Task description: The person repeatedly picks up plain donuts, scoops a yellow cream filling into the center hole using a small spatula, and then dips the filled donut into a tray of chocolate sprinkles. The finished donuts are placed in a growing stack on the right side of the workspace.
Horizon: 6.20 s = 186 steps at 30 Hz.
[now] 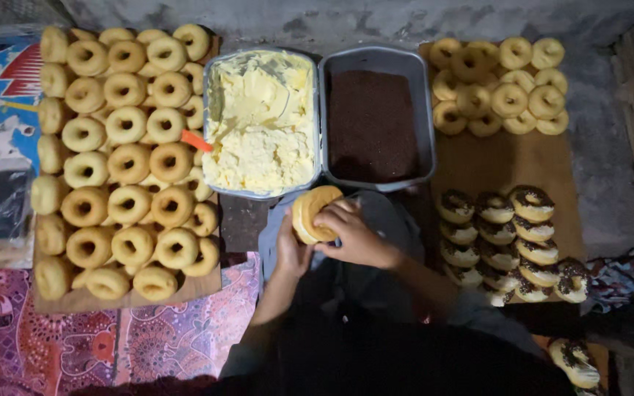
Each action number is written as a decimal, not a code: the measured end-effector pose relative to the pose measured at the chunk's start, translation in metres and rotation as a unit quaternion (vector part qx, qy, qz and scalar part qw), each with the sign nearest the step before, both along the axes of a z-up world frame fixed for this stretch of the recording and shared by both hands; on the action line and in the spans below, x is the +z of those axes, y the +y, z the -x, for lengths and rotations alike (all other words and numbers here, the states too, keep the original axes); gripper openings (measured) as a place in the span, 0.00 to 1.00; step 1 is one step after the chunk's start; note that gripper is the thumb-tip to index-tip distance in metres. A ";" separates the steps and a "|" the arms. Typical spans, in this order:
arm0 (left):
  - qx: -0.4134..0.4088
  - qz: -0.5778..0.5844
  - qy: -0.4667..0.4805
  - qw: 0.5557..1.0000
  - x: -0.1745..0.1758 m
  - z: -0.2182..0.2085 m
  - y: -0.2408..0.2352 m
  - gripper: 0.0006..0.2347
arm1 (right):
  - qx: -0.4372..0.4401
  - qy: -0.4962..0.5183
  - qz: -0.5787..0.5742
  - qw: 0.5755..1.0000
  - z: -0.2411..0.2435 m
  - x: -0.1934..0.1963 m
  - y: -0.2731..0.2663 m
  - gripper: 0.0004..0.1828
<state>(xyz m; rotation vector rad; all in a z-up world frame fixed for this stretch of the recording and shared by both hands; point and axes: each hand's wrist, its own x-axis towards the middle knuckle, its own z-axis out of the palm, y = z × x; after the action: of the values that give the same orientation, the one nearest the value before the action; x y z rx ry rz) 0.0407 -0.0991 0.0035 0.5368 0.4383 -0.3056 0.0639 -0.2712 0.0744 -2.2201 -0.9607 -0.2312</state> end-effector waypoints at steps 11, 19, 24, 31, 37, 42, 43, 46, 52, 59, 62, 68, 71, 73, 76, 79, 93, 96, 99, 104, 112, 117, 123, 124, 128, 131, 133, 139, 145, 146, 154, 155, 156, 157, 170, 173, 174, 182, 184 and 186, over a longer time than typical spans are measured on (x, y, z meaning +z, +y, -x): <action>-0.016 0.028 -0.026 0.999 -0.117 0.001 -0.032 0.26 | -0.260 0.400 -0.288 0.830 -0.226 -0.196 -0.101 0.22; -0.036 0.074 -0.069 0.994 -0.160 0.006 -0.022 0.27 | -0.285 -0.014 0.073 0.956 -0.181 -0.169 -0.078 0.19; -0.045 0.028 -0.054 0.997 -0.155 0.000 -0.016 0.26 | -0.257 0.441 -0.550 0.661 -0.155 -0.156 -0.146 0.20; -0.026 0.009 -0.049 0.998 -0.161 -0.003 0.009 0.25 | -0.326 0.359 -0.731 0.480 0.018 -0.171 -0.319 0.13; -0.048 0.091 -0.102 0.989 -0.141 -0.008 0.021 0.24 | -0.445 0.191 -0.742 0.464 0.141 -0.129 -0.473 0.20; -0.085 0.100 -0.097 0.987 -0.093 -0.010 0.011 0.26 | -0.510 0.143 -0.703 0.475 0.164 -0.124 -0.536 0.19; -0.089 0.092 -0.083 0.988 -0.083 -0.010 0.007 0.25 | -0.518 0.144 -0.714 0.448 0.166 -0.127 -0.543 0.19; -0.097 0.063 -0.058 0.992 -0.055 -0.011 -0.006 0.27 | -0.561 0.157 -0.690 0.429 0.160 -0.144 -0.554 0.18; -0.107 0.066 -0.038 0.991 -0.030 -0.005 -0.020 0.31 | -0.781 0.165 -0.427 0.425 0.151 -0.162 -0.553 0.18; -0.116 0.059 -0.013 0.991 -0.079 -0.006 -0.028 0.27 | -0.827 -0.001 -0.104 0.553 0.109 -0.160 -0.483 0.19; -0.144 0.027 -0.086 0.985 -0.110 -0.004 -0.063 0.19 | -0.522 0.044 -0.157 0.837 0.051 -0.169 -0.379 0.19; -0.272 0.064 0.015 0.960 -0.094 -0.023 -0.077 0.23 | -0.001 0.618 -0.330 0.713 -0.013 -0.155 -0.155 0.23; -0.224 0.067 0.015 0.972 -0.066 -0.033 -0.032 0.22 | 0.043 0.607 -0.476 0.635 -0.076 -0.143 -0.129 0.21; -0.190 0.135 -0.040 0.972 -0.054 -0.032 -0.008 0.18 | -0.053 0.510 -0.531 0.675 -0.135 -0.146 -0.132 0.19; -0.179 0.182 -0.075 0.964 -0.053 -0.026 0.004 0.18 | -0.268 0.391 -0.432 0.767 -0.205 -0.174 -0.117 0.18; -0.197 0.199 -0.081 0.957 -0.063 -0.029 0.001 0.18 | -0.303 0.411 -0.321 0.798 -0.217 -0.204 -0.098 0.22; -0.223 0.209 -0.101 0.947 -0.076 -0.037 0.005 0.19 | -0.212 0.475 -0.677 0.520 -0.106 -0.211 -0.231 0.09; -0.224 0.197 -0.101 0.949 -0.074 -0.040 0.008 0.20 | -0.249 0.415 -0.738 0.469 -0.025 -0.194 -0.310 0.09; -0.231 0.188 -0.099 0.949 -0.070 -0.042 0.010 0.20 | -0.296 0.317 -0.738 0.517 0.051 -0.154 -0.383 0.09; -0.237 0.168 -0.094 0.952 -0.059 -0.047 0.005 0.20 | -0.486 0.076 -0.657 0.571 0.102 -0.099 -0.477 0.10; -0.199 0.125 -0.053 0.971 -0.049 -0.038 -0.008 0.21 | -0.606 0.005 -0.484 0.632 0.089 -0.126 -0.560 0.06; -0.200 0.125 -0.058 0.970 -0.046 -0.039 -0.013 0.21 | -0.778 0.083 0.132 0.608 0.090 -0.134 -0.568 0.10; -0.202 0.127 -0.048 0.970 -0.040 -0.042 -0.019 0.21 | -0.765 0.053 0.326 0.553 0.058 -0.137 -0.561 0.17; -0.203 0.129 -0.047 0.970 -0.040 -0.043 -0.021 0.21 | -0.757 0.012 0.301 0.579 0.045 -0.145 -0.560 0.17; -0.204 0.127 -0.036 0.970 -0.038 -0.044 -0.025 0.21 | -0.664 -0.037 0.115 0.738 -0.043 -0.191 -0.541 0.18; -0.200 0.121 -0.028 0.972 -0.036 -0.044 -0.026 0.22 | -0.590 0.016 0.038 0.806 -0.144 -0.225 -0.506 0.18; -0.193 0.117 -0.027 0.974 -0.036 -0.042 -0.028 0.22 | -0.562 0.066 0.022 0.824 -0.208 -0.239 -0.478 0.19; -0.187 0.142 -0.045 0.971 -0.036 -0.040 -0.034 0.23 | -0.551 0.178 0.063 0.813 -0.328 -0.248 -0.404 0.21; -0.201 0.141 -0.033 0.969 -0.029 -0.045 -0.037 0.22 | -0.573 0.176 0.043 0.799 -0.337 -0.237 -0.411 0.24; -0.202 0.138 -0.038 0.969 -0.028 -0.045 -0.038 0.23 | -0.577 0.157 0.020 0.801 -0.332 -0.235 -0.410 0.25; -0.224 0.100 -0.129 0.961 -0.035 -0.038 -0.036 0.25 | -0.453 0.073 -0.317 0.830 -0.175 -0.151 -0.323 0.29; -0.219 0.082 -0.163 0.959 -0.036 -0.035 -0.039 0.26 | -0.394 0.105 -0.341 0.847 -0.144 -0.136 -0.290 0.30; -0.213 0.063 -0.196 0.955 -0.039 -0.031 -0.045 0.27 | -0.333 0.142 -0.359 0.860 -0.111 -0.122 -0.255 0.31; -0.208 0.044 -0.230 0.950 -0.042 -0.026 -0.050 0.29 | -0.270 0.180 -0.366 0.872 -0.083 -0.109 -0.218 0.31; -0.139 0.048 -0.062 0.987 -0.102 0.024 -0.041 0.15 | -0.198 0.384 -0.364 0.825 0.011 -0.059 -0.060 0.14; -0.245 0.045 -0.097 0.964 -0.103 0.015 -0.042 0.14 | -0.276 0.141 -0.139 0.940 0.020 -0.082 -0.037 0.10; -0.267 -0.016 -0.083 0.960 -0.100 0.013 -0.040 0.14 | -0.252 0.220 -0.216 0.917 0.021 -0.087 -0.034 0.10; -0.158 -0.395 -0.218 0.878 -0.093 -0.027 -0.065 0.24 | -0.179 0.323 -0.121 0.921 -0.033 -0.079 -0.099 0.16; -0.174 -0.196 -0.039 0.964 -0.104 -0.050 -0.076 0.30 | -0.111 -0.049 0.082 0.989 -0.052 -0.076 -0.115 0.19; -0.203 -0.068 -0.026 0.977 -0.114 -0.076 -0.080 0.29 | -0.213 0.305 -0.232 0.899 -0.082 -0.073 -0.120 0.21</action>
<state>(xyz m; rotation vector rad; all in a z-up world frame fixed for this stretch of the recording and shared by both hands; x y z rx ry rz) 0.1163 -0.1789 -0.1105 0.7668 0.2971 -0.6554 0.1456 -0.3915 0.0009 -1.8383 -0.0553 0.0495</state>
